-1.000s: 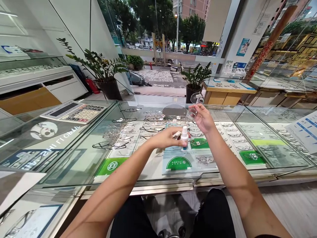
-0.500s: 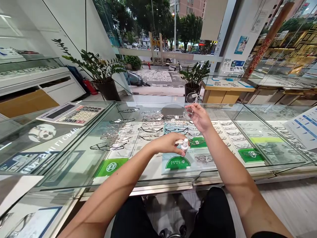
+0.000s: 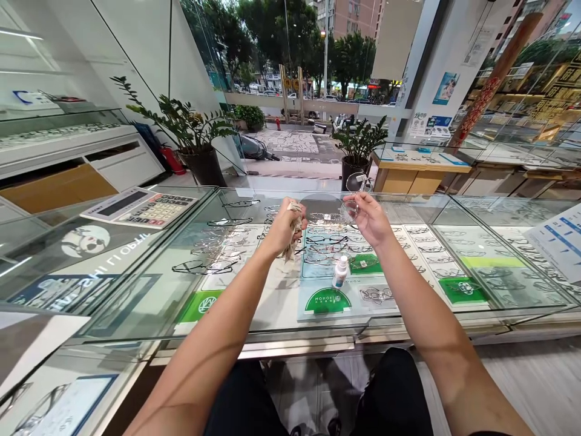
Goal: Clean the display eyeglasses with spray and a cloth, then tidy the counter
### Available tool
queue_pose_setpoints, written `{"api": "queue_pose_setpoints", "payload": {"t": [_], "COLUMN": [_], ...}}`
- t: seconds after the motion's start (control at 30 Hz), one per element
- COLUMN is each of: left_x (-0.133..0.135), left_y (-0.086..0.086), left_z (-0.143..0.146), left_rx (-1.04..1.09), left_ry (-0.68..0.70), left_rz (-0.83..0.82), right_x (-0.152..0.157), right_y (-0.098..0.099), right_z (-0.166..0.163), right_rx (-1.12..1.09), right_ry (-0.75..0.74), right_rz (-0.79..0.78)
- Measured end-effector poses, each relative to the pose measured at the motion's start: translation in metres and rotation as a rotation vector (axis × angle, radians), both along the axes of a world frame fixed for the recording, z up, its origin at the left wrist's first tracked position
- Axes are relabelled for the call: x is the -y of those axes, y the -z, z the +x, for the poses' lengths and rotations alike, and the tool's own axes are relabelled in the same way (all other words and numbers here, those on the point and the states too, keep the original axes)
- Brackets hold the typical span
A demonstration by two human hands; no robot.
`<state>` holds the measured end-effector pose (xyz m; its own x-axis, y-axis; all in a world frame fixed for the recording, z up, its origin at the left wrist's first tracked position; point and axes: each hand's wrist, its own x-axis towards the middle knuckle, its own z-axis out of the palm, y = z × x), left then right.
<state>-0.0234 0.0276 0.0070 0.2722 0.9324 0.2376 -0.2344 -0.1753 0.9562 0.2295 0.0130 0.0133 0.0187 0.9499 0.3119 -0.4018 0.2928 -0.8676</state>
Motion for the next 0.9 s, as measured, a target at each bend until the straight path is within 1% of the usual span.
{"api": "queue_pose_setpoints", "payload": {"t": [0.1,0.2,0.3,0.4,0.47,0.63,0.9], "left_x": [-0.002,0.001,0.006,0.008,0.01,0.012,0.014], "left_y": [0.002,-0.001,-0.005,-0.007,-0.007,-0.004,-0.002], "left_z": [0.002,0.004,0.005,0.007,0.008,0.011,0.017], "left_rx": [-0.047,-0.092,-0.106,-0.094,-0.093,-0.101,-0.092], "left_ry": [-0.083,-0.171,-0.18,-0.184,-0.168,-0.065,0.052], "left_rz": [-0.003,0.099,0.204,0.238,0.229,0.155,0.17], "right_x": [0.001,0.003,0.005,0.007,0.007,0.009,0.01], "right_y": [-0.001,-0.001,0.0,0.002,0.003,0.005,0.008], "right_z": [-0.001,-0.005,-0.011,-0.016,-0.019,-0.025,-0.034], "right_rx": [0.005,0.01,0.042,0.087,0.092,0.079,0.13], "right_ry": [-0.006,-0.044,-0.075,-0.089,-0.11,-0.175,-0.185], "right_rz": [0.005,0.01,0.015,0.008,-0.005,-0.023,0.013]}}
